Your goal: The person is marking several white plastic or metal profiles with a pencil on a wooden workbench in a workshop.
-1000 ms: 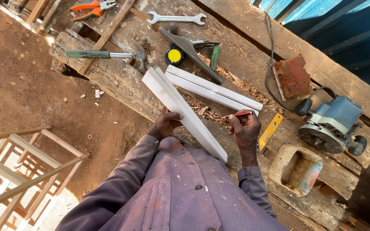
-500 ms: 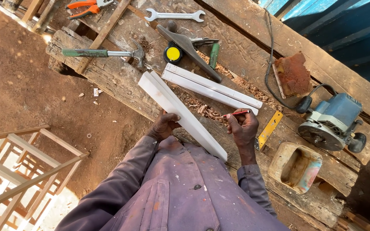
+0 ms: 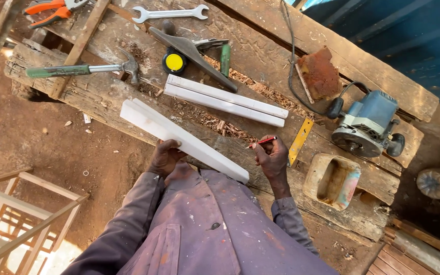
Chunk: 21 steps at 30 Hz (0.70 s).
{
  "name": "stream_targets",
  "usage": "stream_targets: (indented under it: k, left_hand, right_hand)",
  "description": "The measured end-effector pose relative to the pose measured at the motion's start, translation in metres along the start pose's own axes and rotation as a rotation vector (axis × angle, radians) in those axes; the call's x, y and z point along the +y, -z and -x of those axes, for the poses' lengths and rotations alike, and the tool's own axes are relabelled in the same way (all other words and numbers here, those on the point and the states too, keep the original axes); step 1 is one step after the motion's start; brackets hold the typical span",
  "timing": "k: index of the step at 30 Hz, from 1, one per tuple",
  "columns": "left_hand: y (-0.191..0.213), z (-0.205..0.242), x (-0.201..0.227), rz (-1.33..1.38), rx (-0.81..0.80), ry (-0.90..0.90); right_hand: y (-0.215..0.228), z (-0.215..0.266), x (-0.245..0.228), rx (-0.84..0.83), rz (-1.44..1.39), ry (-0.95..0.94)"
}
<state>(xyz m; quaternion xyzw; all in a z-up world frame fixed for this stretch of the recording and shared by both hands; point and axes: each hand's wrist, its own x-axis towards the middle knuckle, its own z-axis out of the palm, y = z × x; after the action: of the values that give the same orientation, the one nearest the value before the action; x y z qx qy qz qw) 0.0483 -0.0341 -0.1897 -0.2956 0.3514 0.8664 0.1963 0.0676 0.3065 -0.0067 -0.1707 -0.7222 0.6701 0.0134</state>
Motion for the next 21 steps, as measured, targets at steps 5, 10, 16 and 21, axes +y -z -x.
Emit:
stream_targets:
  k: [5, 10, 16, 21]
  left_hand:
    - [-0.018, 0.015, 0.014, 0.001, 0.015, -0.003]
    - [-0.030, 0.024, 0.018, 0.015, 0.040, -0.006]
    - [-0.035, 0.026, 0.021, 0.005, 0.069, -0.020]
    - [-0.068, 0.044, 0.033, -0.032, 0.057, -0.063]
  right_hand:
    - [0.004, -0.003, 0.006, 0.023, 0.002, 0.008]
    - [0.002, -0.011, 0.000, 0.015, 0.000, 0.026]
    - [-0.010, -0.020, -0.014, 0.005, 0.038, 0.021]
    - [-0.020, -0.020, -0.032, -0.120, 0.151, 0.030]
